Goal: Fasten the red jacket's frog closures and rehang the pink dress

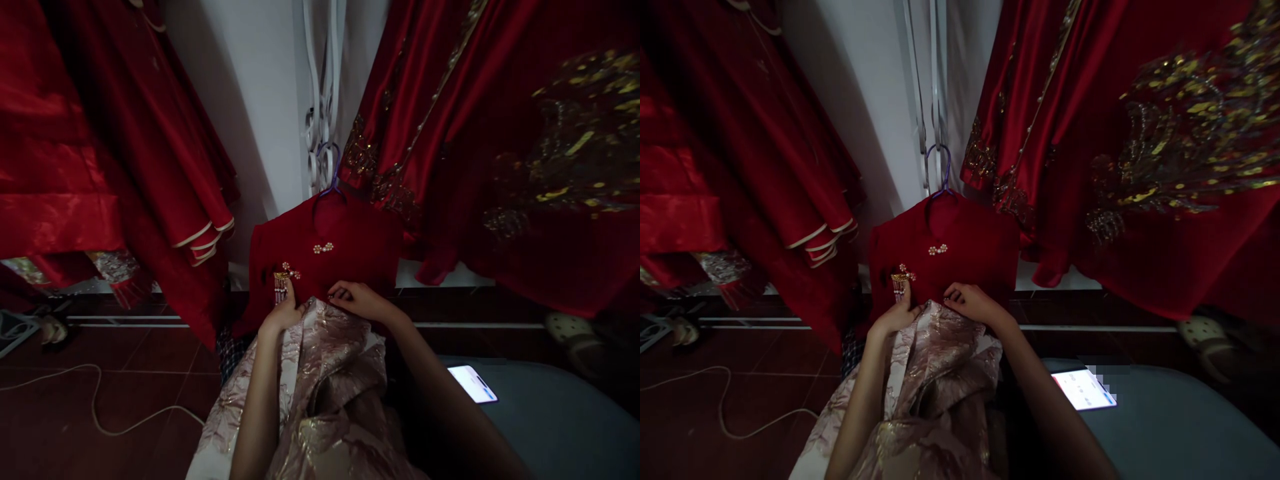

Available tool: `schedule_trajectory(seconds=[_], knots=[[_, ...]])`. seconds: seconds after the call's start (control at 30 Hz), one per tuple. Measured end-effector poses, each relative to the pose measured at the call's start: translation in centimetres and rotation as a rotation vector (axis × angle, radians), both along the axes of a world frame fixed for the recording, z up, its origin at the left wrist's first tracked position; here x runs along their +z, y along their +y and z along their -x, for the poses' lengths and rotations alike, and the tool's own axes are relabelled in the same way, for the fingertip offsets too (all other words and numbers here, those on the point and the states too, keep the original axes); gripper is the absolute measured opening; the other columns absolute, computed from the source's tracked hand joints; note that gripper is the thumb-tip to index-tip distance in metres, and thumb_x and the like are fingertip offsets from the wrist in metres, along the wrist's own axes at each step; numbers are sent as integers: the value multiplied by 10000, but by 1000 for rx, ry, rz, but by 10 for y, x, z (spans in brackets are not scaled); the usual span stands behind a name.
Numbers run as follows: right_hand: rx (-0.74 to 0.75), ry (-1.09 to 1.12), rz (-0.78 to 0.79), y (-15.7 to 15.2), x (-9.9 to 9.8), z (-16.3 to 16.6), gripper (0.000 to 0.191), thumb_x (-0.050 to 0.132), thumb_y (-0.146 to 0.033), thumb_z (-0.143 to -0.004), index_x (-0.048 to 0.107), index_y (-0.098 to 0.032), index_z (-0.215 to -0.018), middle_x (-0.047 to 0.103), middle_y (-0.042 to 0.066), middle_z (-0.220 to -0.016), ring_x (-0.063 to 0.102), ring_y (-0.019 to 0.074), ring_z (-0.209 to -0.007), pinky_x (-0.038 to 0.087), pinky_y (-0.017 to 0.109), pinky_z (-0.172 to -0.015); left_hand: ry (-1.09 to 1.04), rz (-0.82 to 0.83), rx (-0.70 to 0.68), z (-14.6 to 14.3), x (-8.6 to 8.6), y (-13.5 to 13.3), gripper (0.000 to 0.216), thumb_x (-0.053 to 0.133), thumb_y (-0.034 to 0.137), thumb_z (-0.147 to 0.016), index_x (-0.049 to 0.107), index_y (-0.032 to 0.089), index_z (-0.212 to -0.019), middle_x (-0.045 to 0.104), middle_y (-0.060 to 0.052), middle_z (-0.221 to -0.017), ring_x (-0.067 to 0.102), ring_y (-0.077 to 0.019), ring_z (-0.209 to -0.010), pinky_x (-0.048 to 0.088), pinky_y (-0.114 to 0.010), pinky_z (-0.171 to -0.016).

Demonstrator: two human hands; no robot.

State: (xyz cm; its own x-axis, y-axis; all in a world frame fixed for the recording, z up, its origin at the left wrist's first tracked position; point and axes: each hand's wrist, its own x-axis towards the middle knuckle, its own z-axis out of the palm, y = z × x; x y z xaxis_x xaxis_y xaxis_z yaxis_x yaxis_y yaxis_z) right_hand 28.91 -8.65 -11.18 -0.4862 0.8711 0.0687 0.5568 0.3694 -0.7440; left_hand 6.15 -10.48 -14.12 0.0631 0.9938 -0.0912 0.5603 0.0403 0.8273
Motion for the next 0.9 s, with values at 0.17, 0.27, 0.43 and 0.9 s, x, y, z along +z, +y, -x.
schedule_trajectory(seconds=[0.17,0.27,0.43,0.9], knots=[[-43,-42,-74,2,-5,4,301,609,-315,-735,583,-166,-996,653,54,-855,610,150,-780,473,281,-719,90,105,272,-3,11,0,1087,675,442,-639,69,-63,-1386,510,-349,-1166,531,-377,-1098,378,-425,-904],[-22,-37,-70,3,-7,5,263,604,-314,-732,583,-163,-946,643,44,-815,600,138,-743,466,257,-676,77,64,303,6,12,2,1061,653,381,-678,-11,-17,-1403,407,-335,-1287,453,-374,-1187,328,-438,-974],[-24,-31,-45,4,-10,3,319,653,-327,-674,565,-163,-933,625,22,-753,587,125,-683,441,228,-611,38,-270,277,5,-13,16,1025,630,283,-698,-70,3,-1393,66,-257,-1465,104,-267,-1376,186,-348,-1101],[-11,4,-2,-1,1,-1,243,691,-355,-636,563,-180,-746,574,-24,-610,541,103,-597,398,195,-546,-12,-343,371,19,-29,26,398,609,244,-669,530,172,-1052,626,-89,-1012,594,-205,-936,432,-311,-847]])
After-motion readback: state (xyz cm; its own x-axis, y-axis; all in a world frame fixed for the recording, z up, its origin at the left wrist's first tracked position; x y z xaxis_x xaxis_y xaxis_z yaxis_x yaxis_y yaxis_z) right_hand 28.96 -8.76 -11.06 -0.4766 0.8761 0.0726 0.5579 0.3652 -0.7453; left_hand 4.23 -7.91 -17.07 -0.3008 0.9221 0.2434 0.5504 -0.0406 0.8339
